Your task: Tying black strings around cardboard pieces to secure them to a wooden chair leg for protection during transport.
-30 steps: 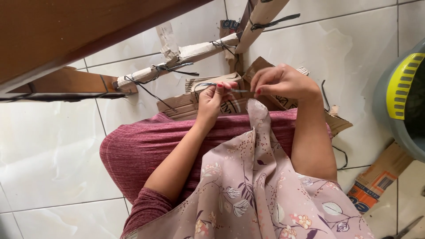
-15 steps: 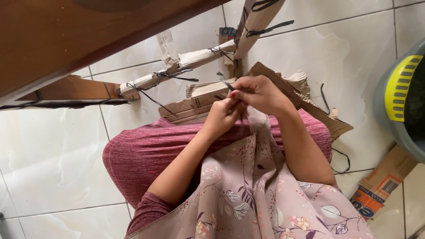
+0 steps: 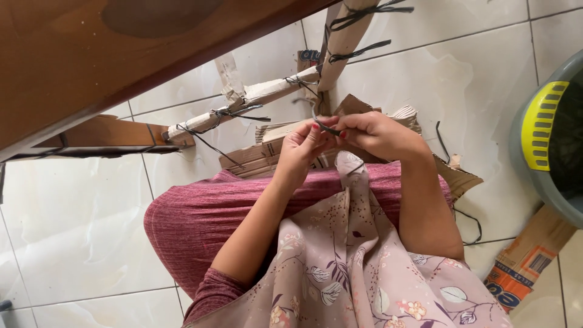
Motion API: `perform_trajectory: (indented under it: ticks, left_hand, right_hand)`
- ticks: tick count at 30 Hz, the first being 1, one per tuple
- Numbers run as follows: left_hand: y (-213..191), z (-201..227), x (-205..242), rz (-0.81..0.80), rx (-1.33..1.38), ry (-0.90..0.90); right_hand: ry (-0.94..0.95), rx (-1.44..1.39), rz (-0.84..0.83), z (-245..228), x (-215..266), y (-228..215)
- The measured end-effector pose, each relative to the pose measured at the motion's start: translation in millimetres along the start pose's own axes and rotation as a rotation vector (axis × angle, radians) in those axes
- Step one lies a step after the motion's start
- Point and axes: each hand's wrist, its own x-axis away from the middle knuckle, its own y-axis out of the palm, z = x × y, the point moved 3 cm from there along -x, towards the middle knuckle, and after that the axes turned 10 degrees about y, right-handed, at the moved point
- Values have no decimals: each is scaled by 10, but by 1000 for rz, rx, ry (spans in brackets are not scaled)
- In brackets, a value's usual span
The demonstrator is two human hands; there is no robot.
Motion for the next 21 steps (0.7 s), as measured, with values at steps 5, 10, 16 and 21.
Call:
perform_trajectory:
  ticks: [5, 10, 16, 21]
  left_hand:
    - [25, -190, -95, 25, 334, 18]
    - [115, -302, -126, -58, 390, 106]
    - [-49, -896, -285, 25, 149, 61]
    - [-477, -1445, -392, 249, 25, 35]
  right_hand:
    - [70, -31, 66, 50, 111, -156]
    - [187, -60, 198, 80, 172, -320]
    - [290, 20, 399, 508, 77, -475]
    - [382, 152, 715, 965, -21, -622]
